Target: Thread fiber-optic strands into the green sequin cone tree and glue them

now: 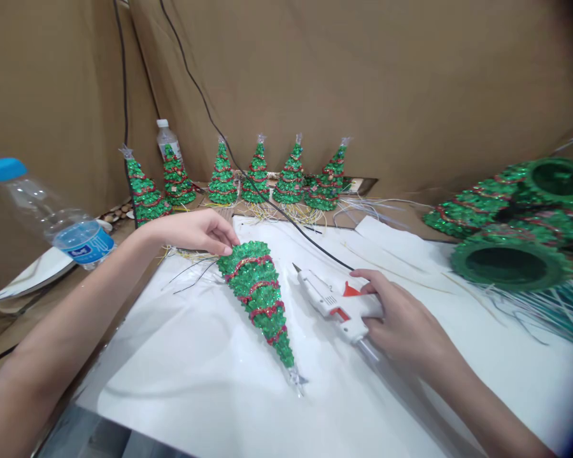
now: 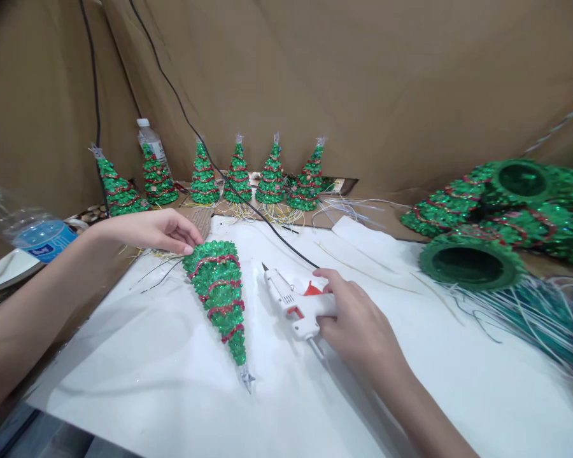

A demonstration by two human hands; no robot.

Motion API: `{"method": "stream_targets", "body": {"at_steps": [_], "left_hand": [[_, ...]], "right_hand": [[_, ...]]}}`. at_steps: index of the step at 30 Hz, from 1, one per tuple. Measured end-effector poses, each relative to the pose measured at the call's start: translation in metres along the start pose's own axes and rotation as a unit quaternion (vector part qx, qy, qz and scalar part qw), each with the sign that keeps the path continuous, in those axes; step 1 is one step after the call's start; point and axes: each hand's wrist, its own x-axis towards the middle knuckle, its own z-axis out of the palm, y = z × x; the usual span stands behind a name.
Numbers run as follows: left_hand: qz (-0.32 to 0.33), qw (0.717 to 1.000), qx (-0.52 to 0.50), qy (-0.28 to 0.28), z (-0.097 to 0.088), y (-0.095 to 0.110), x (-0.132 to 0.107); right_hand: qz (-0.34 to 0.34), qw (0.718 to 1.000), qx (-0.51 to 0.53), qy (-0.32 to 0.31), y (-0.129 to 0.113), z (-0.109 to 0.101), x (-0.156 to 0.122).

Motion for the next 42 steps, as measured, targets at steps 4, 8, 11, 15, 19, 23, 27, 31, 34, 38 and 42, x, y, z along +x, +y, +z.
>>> {"method": "stream_targets", "body": {"at_steps": [4,8,11,15,19,23,27,31,34,38,42], "left_hand": [[0.002,1.000,-0.004,-0.004,0.000,0.002,0.000],[-0.016,1.000,0.011,-0.003,-0.001,0.007,-0.002],[-0.029,0.999,0.019,-0.020,-0.002,0.011,-0.006],[-0.036,0.998,0.024,-0.049,-0.003,0.015,-0.010],[-0.033,0.997,0.027,-0.059,-0.003,0.015,-0.011],[-0.037,0.997,0.020,-0.062,-0.002,0.017,-0.011],[-0.039,0.998,0.014,-0.055,-0.001,0.016,-0.010],[-0.030,0.998,0.022,-0.047,-0.001,0.014,-0.009],[-0.027,0.998,0.022,-0.045,0.000,0.014,-0.008],[-0.026,0.999,0.017,-0.041,0.000,0.015,-0.008],[-0.020,0.999,0.029,-0.029,0.001,0.016,-0.007]], "right_hand": [[-0.015,1.000,0.008,-0.001,0.001,0.006,-0.001],[-0.012,1.000,-0.001,-0.011,0.000,0.008,-0.003],[-0.013,1.000,-0.004,-0.015,-0.002,0.008,-0.003],[-0.016,1.000,-0.005,-0.020,-0.004,0.007,-0.004],[-0.031,0.999,0.003,-0.012,-0.002,0.011,-0.003],[-0.059,0.998,0.025,0.016,0.001,0.014,-0.002],[-0.076,0.996,0.042,0.027,-0.002,0.012,0.000],[-0.081,0.995,0.058,0.028,-0.007,0.009,0.000],[-0.075,0.995,0.069,0.023,-0.007,0.011,0.000],[-0.081,0.994,0.071,0.022,-0.003,0.018,0.001],[-0.098,0.992,0.066,0.048,0.003,0.025,0.003]]}}
